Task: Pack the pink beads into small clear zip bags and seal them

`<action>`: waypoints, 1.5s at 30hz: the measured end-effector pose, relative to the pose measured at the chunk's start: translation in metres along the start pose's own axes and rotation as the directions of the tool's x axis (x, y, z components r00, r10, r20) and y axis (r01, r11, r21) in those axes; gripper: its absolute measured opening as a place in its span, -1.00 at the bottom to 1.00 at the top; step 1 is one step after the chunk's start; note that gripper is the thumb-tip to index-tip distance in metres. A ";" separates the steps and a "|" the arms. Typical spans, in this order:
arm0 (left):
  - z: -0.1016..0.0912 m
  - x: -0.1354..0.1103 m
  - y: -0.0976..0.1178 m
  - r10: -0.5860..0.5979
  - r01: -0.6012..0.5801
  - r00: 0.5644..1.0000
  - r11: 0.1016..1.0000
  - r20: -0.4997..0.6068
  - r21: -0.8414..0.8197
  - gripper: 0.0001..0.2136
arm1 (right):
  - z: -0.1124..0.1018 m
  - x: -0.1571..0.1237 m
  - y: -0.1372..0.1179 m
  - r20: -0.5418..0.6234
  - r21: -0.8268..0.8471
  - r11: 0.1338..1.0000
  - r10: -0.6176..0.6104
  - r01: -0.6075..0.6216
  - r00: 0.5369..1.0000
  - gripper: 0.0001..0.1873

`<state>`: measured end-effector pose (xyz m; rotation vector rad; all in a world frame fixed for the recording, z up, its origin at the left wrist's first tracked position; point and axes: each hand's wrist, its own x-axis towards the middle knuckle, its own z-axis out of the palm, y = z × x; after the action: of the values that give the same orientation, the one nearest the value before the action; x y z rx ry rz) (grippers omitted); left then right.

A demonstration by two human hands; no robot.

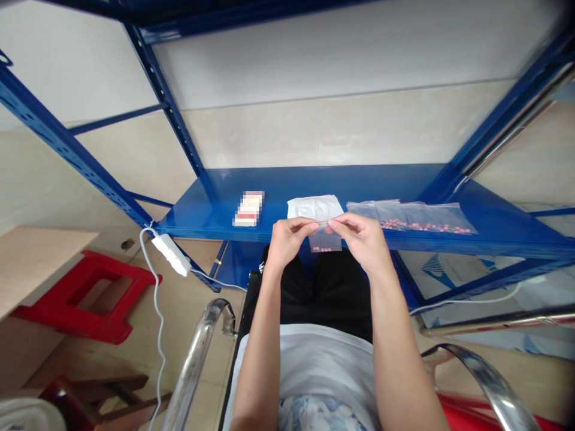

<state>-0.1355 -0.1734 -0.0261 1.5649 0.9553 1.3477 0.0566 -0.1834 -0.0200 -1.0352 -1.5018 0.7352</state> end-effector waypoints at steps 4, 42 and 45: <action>0.005 0.000 0.000 -0.029 0.029 0.999 1.000 -0.017 0.006 -0.81 | -0.011 -0.002 -0.001 0.069 0.047 0.995 0.083 -0.086 0.994 -0.62; 0.260 0.152 -0.021 -0.180 0.109 0.971 0.918 0.156 0.380 -0.75 | -0.239 0.088 0.073 -0.446 -0.644 0.370 0.529 -0.670 0.722 -0.81; 0.259 0.151 -0.023 -0.167 0.104 0.976 0.919 0.138 0.380 -0.69 | -0.238 0.089 0.076 -0.444 -0.700 0.338 0.485 -0.629 0.754 -0.84</action>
<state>0.1406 -0.0546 -0.0127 1.8219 1.2407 0.9564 0.3055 -0.0923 -0.0024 -2.4003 -1.3145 0.3218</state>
